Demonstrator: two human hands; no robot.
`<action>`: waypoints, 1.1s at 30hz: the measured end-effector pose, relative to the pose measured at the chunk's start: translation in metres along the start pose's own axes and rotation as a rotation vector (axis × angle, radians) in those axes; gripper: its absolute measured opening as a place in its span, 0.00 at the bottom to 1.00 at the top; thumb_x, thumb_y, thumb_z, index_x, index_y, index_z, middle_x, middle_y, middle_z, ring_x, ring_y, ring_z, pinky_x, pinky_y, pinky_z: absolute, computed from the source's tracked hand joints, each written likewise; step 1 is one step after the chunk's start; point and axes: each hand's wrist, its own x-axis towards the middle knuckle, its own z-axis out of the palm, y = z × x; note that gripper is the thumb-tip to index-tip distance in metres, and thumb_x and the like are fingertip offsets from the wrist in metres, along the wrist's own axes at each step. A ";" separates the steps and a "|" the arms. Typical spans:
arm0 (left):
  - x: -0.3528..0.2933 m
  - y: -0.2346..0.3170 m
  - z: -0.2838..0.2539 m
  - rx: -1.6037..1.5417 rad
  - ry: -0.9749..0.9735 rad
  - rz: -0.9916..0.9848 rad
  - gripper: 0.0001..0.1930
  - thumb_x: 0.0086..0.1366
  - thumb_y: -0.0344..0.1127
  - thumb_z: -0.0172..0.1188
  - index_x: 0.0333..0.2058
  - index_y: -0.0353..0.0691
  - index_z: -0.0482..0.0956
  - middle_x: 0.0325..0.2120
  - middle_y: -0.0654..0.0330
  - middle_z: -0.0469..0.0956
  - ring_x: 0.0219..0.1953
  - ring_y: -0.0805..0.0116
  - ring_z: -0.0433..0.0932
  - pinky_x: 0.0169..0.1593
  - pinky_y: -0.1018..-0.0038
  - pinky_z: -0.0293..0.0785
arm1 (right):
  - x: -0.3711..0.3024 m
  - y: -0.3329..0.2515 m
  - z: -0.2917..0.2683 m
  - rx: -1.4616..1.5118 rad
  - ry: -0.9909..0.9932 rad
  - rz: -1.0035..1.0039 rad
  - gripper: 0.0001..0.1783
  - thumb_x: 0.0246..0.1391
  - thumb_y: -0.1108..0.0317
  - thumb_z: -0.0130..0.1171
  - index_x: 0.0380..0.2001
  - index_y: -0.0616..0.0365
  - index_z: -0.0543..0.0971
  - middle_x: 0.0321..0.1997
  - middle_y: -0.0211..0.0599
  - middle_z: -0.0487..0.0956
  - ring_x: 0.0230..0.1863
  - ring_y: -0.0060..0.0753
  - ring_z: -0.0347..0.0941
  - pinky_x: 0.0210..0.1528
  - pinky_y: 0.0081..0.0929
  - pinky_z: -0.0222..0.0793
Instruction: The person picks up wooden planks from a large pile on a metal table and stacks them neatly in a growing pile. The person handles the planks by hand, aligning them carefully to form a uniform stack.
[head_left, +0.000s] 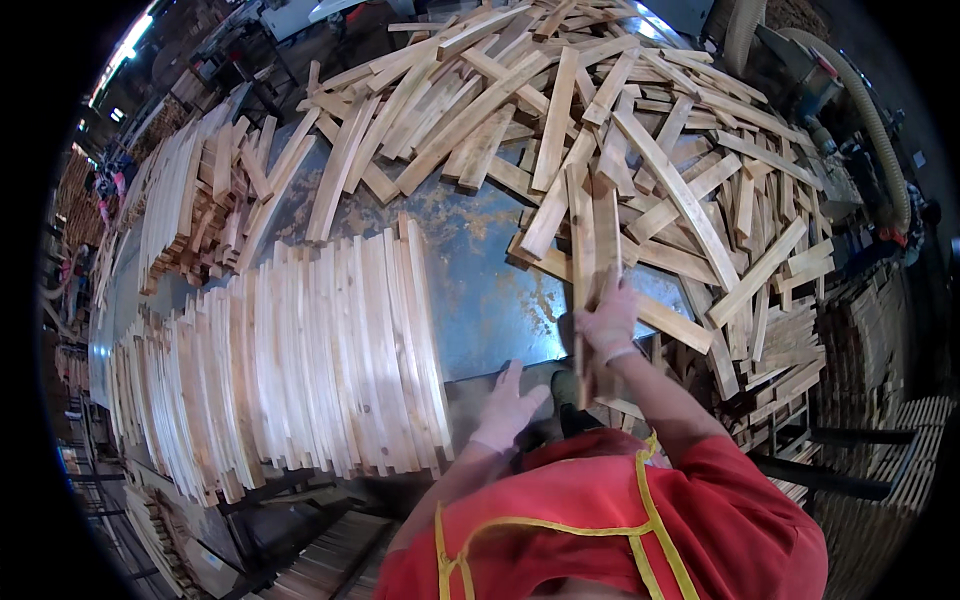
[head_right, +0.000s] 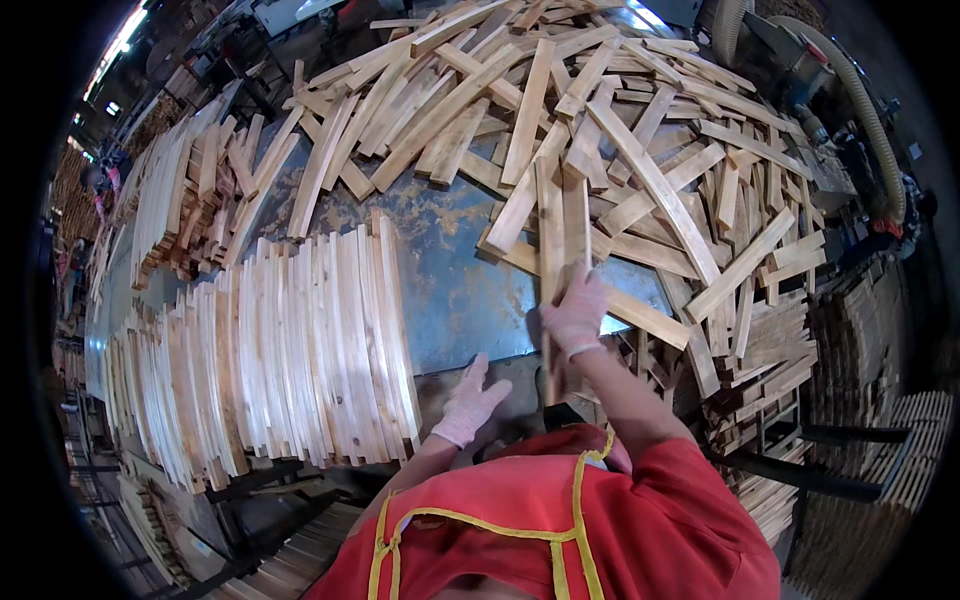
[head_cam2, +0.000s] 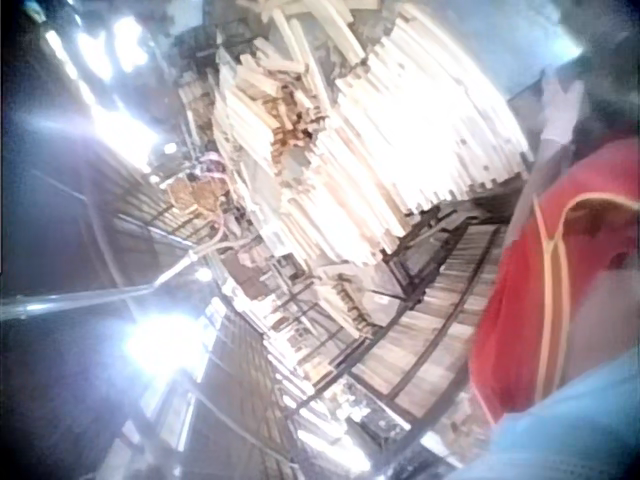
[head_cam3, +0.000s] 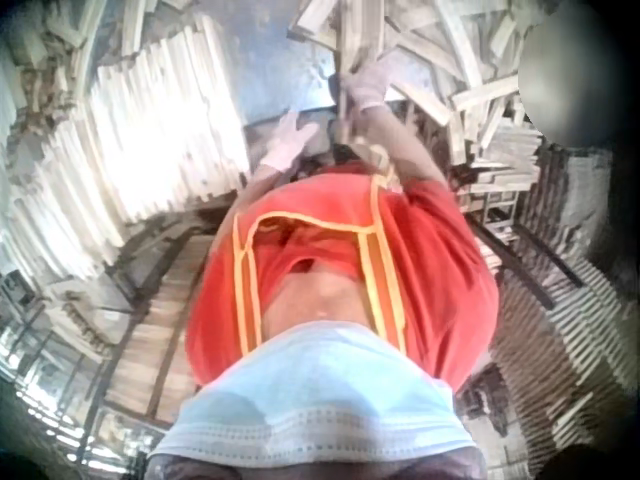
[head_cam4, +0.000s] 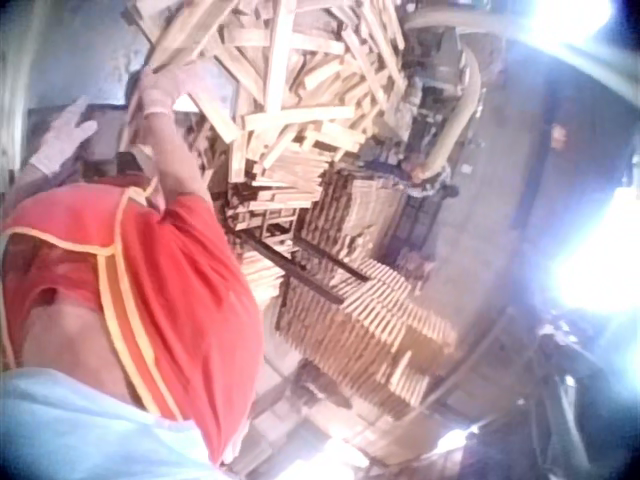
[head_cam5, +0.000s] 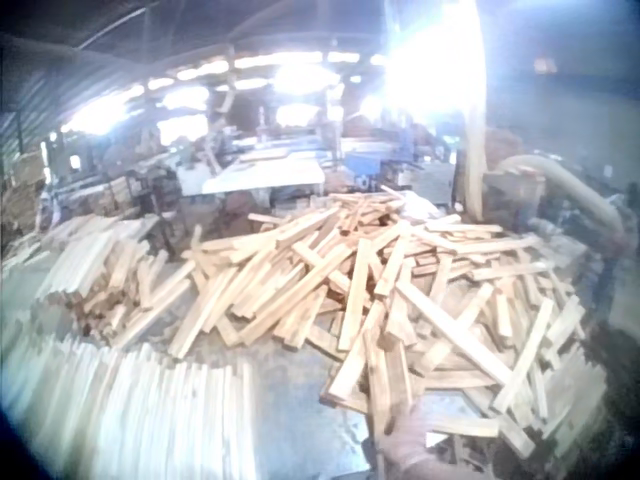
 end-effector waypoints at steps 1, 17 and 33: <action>0.004 0.028 -0.006 -0.198 -0.058 -0.152 0.45 0.68 0.49 0.66 0.77 0.38 0.56 0.69 0.40 0.69 0.69 0.48 0.71 0.69 0.60 0.68 | -0.010 0.021 0.022 0.155 0.058 -0.075 0.67 0.43 0.56 0.77 0.81 0.56 0.49 0.74 0.64 0.64 0.75 0.68 0.60 0.75 0.48 0.60; -0.082 0.022 -0.038 -0.111 0.339 -0.181 0.16 0.69 0.39 0.61 0.52 0.42 0.83 0.36 0.49 0.82 0.34 0.54 0.81 0.41 0.59 0.76 | -0.075 0.013 0.039 1.049 -0.849 0.133 0.36 0.57 0.73 0.69 0.69 0.63 0.70 0.58 0.38 0.82 0.58 0.35 0.79 0.62 0.33 0.74; -0.132 -0.103 -0.073 0.082 1.257 -0.550 0.36 0.65 0.43 0.70 0.68 0.35 0.72 0.67 0.42 0.70 0.66 0.44 0.72 0.70 0.58 0.67 | 0.057 0.022 0.028 -0.206 -0.018 -0.917 0.45 0.48 0.63 0.75 0.69 0.61 0.70 0.66 0.56 0.74 0.67 0.59 0.70 0.70 0.45 0.67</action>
